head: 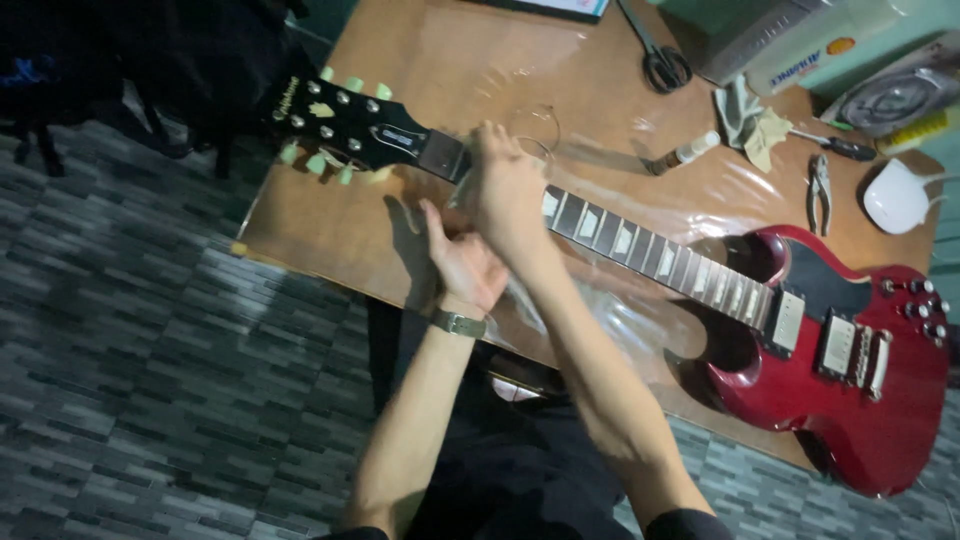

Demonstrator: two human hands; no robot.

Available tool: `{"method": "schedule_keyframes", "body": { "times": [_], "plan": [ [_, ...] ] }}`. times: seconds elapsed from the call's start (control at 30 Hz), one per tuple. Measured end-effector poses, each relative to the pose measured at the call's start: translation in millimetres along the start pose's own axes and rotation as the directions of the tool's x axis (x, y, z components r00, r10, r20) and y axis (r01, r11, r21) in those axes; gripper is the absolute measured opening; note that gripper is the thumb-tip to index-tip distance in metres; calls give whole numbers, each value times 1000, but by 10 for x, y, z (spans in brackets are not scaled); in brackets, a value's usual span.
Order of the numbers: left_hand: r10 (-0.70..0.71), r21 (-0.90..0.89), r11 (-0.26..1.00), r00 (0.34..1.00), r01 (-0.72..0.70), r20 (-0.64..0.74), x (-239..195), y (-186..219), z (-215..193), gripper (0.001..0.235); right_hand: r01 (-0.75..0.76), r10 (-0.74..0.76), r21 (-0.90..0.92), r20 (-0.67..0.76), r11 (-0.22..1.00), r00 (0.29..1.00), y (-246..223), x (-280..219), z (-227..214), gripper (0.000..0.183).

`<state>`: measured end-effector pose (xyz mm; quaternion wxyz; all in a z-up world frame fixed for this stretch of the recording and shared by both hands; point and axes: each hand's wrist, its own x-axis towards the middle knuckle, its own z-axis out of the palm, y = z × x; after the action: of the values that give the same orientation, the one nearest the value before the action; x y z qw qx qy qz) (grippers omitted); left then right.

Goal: The person cleans a red electric guitar resting on a wooden table using a beige cloth. They wipe the body, pickups, and control knobs, then move to the fretboard and headstock, wiping the strings and frets.

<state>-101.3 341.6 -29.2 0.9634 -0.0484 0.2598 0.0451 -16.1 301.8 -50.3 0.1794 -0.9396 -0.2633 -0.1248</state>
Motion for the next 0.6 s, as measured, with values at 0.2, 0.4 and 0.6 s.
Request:
{"method": "schedule_keyframes", "body": {
  "times": [0.2,0.4,0.6],
  "plan": [
    [29,-73,997,996,-22,86,178,140,-180,97,274,-278,-50,-89,960,957,-352,72,158,85],
    [-34,-76,996,990,45,138,339,178,-439,104,-85,81,-71,-56,994,995,-724,338,339,39],
    [-163,-82,980,970,180,181,512,283,-800,111,212,-213,-244,21,946,977,-588,-200,-276,95]
  ]
}}
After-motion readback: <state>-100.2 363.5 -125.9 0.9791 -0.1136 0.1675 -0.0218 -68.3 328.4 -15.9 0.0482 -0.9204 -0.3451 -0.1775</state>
